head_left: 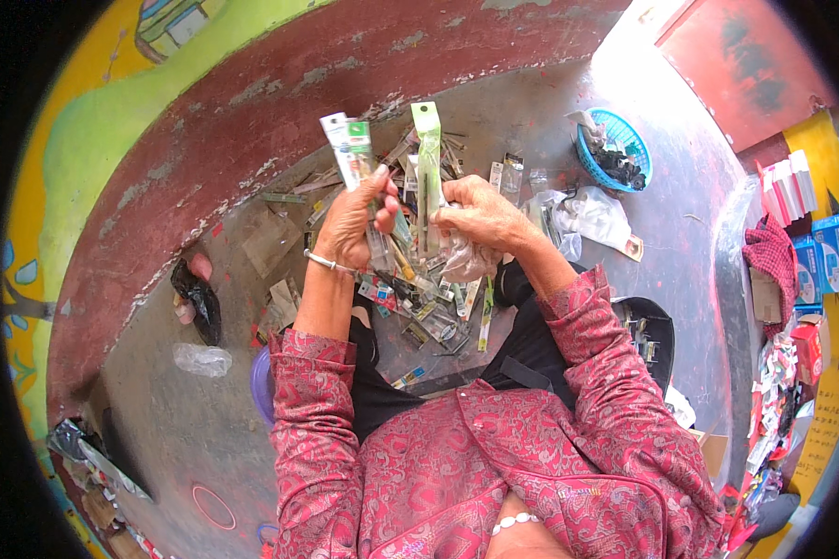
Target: The person picks up several small packaged items from a pile on the floor and sorts them, holding some in one hand while using a cloth to wipe or clean the packages.
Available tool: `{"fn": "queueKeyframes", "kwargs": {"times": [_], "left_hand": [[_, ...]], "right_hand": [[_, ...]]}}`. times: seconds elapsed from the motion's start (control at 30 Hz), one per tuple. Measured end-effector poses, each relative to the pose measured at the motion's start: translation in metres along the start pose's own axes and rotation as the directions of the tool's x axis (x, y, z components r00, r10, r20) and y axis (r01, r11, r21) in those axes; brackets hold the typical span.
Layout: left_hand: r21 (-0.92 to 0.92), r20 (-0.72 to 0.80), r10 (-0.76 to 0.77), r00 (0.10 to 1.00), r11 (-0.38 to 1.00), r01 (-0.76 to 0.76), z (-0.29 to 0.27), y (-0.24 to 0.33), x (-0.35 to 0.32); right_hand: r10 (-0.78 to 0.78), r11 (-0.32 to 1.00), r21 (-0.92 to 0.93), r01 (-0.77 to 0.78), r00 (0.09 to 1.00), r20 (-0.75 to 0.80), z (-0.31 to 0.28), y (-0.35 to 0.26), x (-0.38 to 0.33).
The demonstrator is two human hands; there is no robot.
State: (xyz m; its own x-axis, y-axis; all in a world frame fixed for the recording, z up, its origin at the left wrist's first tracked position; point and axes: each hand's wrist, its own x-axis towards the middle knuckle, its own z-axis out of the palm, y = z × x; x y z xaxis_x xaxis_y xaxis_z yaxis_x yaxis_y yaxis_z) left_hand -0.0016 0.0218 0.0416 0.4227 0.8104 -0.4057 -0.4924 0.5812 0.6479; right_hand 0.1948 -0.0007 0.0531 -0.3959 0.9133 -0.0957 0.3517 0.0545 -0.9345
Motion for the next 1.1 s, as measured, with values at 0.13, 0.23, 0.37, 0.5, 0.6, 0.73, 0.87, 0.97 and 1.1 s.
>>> {"fn": "queueKeyframes", "kwargs": {"times": [0.13, 0.23, 0.37, 0.5, 0.6, 0.73, 0.87, 0.97, 1.1], "left_hand": [[0.195, -0.051, 0.206, 0.977, 0.962, -0.193, 0.008, -0.012, 0.003], [0.436, -0.024, 0.209, 0.978, 0.882, -0.177, 0.011, -0.023, 0.004], [0.324, -0.099, 0.213, 0.972, 0.931, -0.171, 0.012, -0.025, 0.005], [0.076, -0.002, 0.152, 0.988, 0.986, -0.152, 0.011, -0.021, 0.008], [0.018, 0.016, 0.095, 0.995, 0.995, -0.096, 0.007, -0.022, 0.01], [-0.12, 0.105, 0.025, 0.994, 0.993, -0.012, 0.002, -0.034, 0.017], [-0.192, 0.116, 0.029, 0.993, 0.981, -0.007, 0.005, -0.039, 0.016], [-0.264, 0.186, 0.041, 0.982, 0.964, 0.01, 0.013, -0.033, 0.012], [-0.297, 0.039, -0.041, 0.998, 0.954, 0.051, 0.0, -0.037, 0.021]], "right_hand": [[0.082, 0.994, -0.072, -0.083, 0.996, -0.021, 0.008, -0.006, 0.001], [0.067, 0.991, -0.117, -0.069, 0.997, -0.023, 0.015, -0.013, 0.0], [0.078, 0.993, 0.089, -0.076, 0.997, -0.025, 0.015, -0.007, -0.001], [0.056, 0.961, 0.276, 0.004, 0.976, -0.211, 0.007, 0.002, 0.002], [0.063, 0.852, 0.515, 0.096, 0.957, -0.283, 0.002, -0.015, 0.0], [-0.068, 0.928, 0.35, 0.13, 0.981, -0.183, 0.007, -0.015, 0.005], [0.08, 0.989, 0.133, -0.061, 0.987, -0.138, 0.01, 0.003, 0.012], [0.099, 0.995, -0.025, -0.1, 0.994, -0.053, 0.003, -0.002, 0.003], [-0.015, 0.992, 0.117, 0.039, 0.98, -0.199, 0.003, 0.001, 0.006]]}}
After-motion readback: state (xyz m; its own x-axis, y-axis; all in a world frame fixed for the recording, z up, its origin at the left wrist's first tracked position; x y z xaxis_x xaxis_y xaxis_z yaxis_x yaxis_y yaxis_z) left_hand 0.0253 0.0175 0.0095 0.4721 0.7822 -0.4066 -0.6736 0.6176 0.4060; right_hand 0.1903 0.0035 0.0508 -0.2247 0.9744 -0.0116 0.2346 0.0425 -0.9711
